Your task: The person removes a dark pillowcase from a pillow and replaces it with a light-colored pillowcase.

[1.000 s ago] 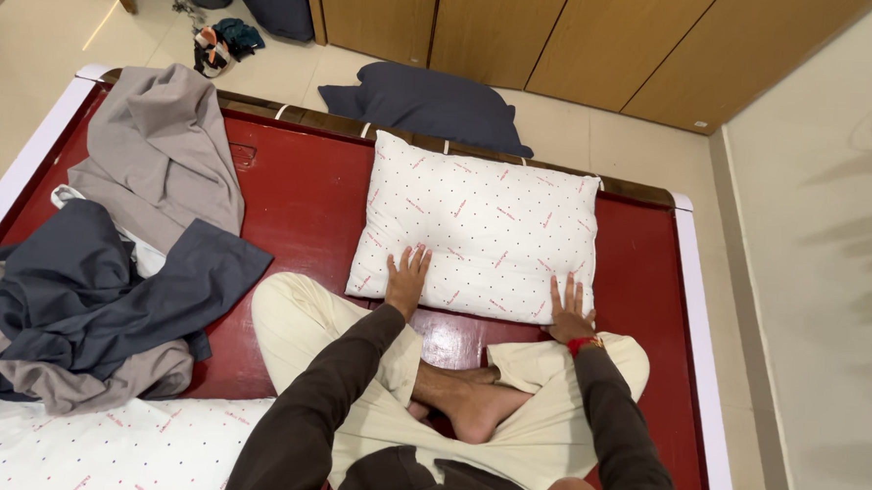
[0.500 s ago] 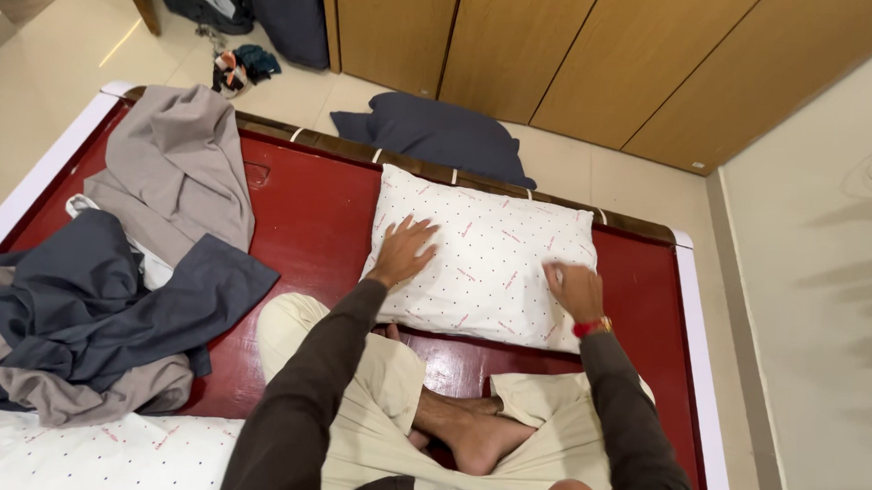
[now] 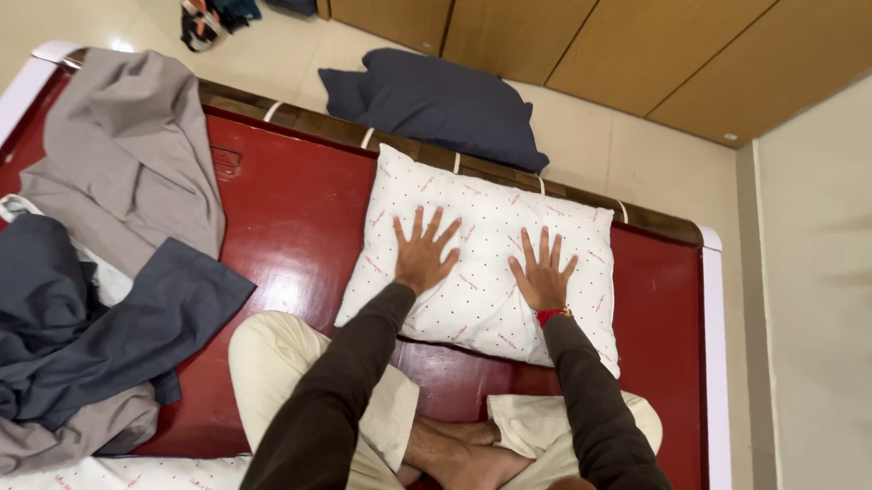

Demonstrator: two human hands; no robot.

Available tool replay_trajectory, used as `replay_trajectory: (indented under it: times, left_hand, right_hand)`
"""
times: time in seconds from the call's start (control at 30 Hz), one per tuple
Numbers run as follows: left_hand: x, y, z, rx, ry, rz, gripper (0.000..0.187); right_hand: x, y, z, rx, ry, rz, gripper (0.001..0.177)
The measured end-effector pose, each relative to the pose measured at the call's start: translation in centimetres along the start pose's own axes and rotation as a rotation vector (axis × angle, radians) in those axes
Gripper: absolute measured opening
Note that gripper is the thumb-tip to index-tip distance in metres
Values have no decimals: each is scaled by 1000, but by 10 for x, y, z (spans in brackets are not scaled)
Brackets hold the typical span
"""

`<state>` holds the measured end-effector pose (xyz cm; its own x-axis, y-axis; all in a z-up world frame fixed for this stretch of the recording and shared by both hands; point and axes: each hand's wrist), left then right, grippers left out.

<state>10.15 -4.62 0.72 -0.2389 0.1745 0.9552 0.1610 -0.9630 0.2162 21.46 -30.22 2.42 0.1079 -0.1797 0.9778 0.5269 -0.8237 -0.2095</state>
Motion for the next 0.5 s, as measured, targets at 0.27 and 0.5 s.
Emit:
replay_trajectory:
  times: [0.27,0.5]
  left_hand:
    - [-7,8,-27,-55,301,11,66]
    - [10,-23,-13,-50,136,-202,76]
  right_hand:
    - [-26,-2,-22,88,291,-16,72]
    - [19,1,-25,0,66,210,74]
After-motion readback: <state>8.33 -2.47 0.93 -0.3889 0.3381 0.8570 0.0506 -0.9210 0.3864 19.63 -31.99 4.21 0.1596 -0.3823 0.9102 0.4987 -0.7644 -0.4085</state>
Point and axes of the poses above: each hand's wrist, its own z-axis towards the middle knuckle, its own x-axis out of the back of the hand, y = z × x, and after that the axes turned 5 degrees about z, right-handed
